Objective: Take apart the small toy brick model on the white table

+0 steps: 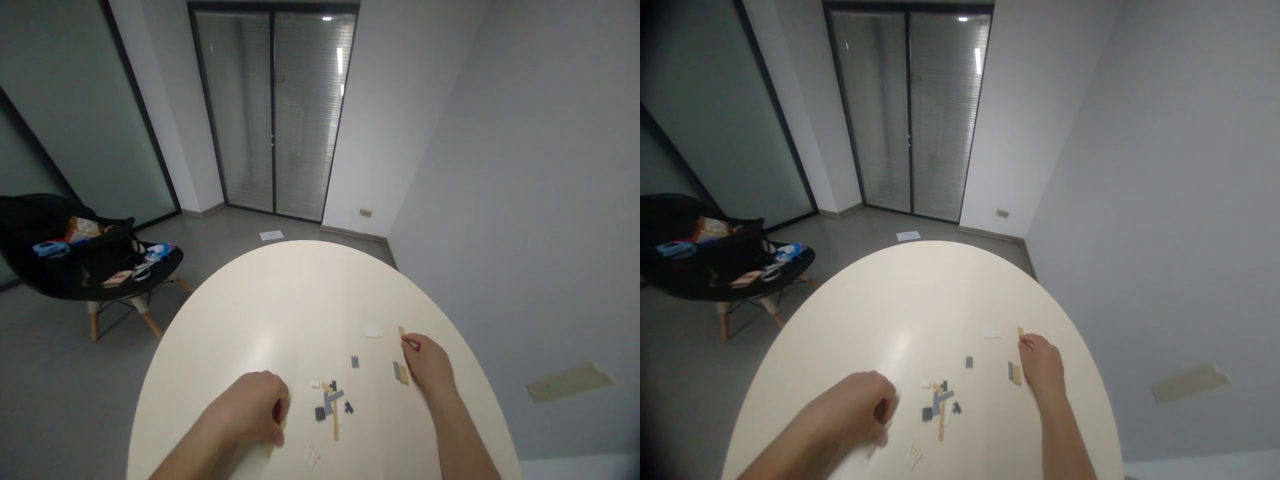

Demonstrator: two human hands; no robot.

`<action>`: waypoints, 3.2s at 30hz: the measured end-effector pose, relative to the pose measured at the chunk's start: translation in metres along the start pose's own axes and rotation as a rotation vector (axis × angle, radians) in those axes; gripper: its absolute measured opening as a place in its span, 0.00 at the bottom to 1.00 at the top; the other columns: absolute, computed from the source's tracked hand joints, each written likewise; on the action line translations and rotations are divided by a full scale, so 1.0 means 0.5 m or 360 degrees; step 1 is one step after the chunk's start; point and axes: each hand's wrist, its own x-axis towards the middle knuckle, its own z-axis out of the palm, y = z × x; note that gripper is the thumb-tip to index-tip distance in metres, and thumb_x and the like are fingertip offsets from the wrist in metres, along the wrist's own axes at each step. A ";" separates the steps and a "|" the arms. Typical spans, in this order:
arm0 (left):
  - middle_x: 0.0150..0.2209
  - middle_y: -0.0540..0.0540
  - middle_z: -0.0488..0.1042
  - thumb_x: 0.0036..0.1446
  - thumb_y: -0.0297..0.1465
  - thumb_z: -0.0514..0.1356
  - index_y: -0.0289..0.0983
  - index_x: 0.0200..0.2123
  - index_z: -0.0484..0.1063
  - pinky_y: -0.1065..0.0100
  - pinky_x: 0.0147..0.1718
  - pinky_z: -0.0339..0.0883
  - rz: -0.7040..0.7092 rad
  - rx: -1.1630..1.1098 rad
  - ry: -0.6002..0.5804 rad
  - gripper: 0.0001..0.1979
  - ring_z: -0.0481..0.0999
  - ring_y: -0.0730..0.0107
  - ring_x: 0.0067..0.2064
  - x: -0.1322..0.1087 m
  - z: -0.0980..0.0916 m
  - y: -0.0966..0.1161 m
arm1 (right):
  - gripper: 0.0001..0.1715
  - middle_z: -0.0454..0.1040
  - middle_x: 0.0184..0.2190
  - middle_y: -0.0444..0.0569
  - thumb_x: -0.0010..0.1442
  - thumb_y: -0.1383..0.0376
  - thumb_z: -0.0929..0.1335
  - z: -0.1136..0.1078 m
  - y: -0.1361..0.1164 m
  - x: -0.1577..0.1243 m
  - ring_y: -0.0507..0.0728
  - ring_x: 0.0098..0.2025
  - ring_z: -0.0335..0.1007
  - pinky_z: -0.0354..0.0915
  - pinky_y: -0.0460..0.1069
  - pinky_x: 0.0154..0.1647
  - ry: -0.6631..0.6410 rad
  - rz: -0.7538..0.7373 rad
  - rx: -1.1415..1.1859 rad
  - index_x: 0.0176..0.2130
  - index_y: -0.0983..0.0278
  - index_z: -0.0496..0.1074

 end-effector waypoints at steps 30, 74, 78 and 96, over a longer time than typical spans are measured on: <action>0.28 0.50 0.76 0.39 0.21 0.55 0.39 0.24 0.74 0.71 0.28 0.56 0.0350 0.0044 0.0222 0.11 0.72 0.69 0.29 0.033 0.032 -0.003 | 0.14 0.78 0.40 0.52 0.63 0.60 0.64 -0.014 -0.202 -0.087 0.59 0.42 0.73 0.69 0.55 0.45 0.0141 -0.0679 0.0589 0.40 0.61 0.77; 0.26 0.50 0.77 0.38 0.29 0.72 0.36 0.32 0.66 0.73 0.23 0.62 0.0239 -0.2136 0.0506 0.19 0.71 0.75 0.22 0.125 0.090 0.002 | 0.22 0.76 0.46 0.54 0.53 0.66 0.75 -0.011 -0.324 -0.172 0.60 0.47 0.70 0.69 0.56 0.48 -0.0111 -0.1464 0.0909 0.48 0.60 0.73; 0.26 0.50 0.76 0.38 0.29 0.72 0.35 0.32 0.67 0.74 0.25 0.62 0.0275 -0.2164 0.0444 0.19 0.72 0.75 0.24 0.123 0.088 0.002 | 0.20 0.77 0.45 0.53 0.53 0.67 0.74 -0.008 -0.322 -0.169 0.59 0.46 0.71 0.69 0.56 0.47 -0.0090 -0.1450 0.0893 0.46 0.60 0.73; 0.21 0.51 0.73 0.43 0.43 0.72 0.35 0.31 0.69 0.72 0.27 0.60 0.0295 -0.2010 0.0406 0.21 0.70 0.74 0.24 0.120 0.090 0.000 | 0.07 0.77 0.45 0.53 0.57 0.67 0.71 0.000 -0.312 -0.163 0.59 0.46 0.72 0.68 0.57 0.48 0.0010 -0.1357 0.0812 0.39 0.59 0.73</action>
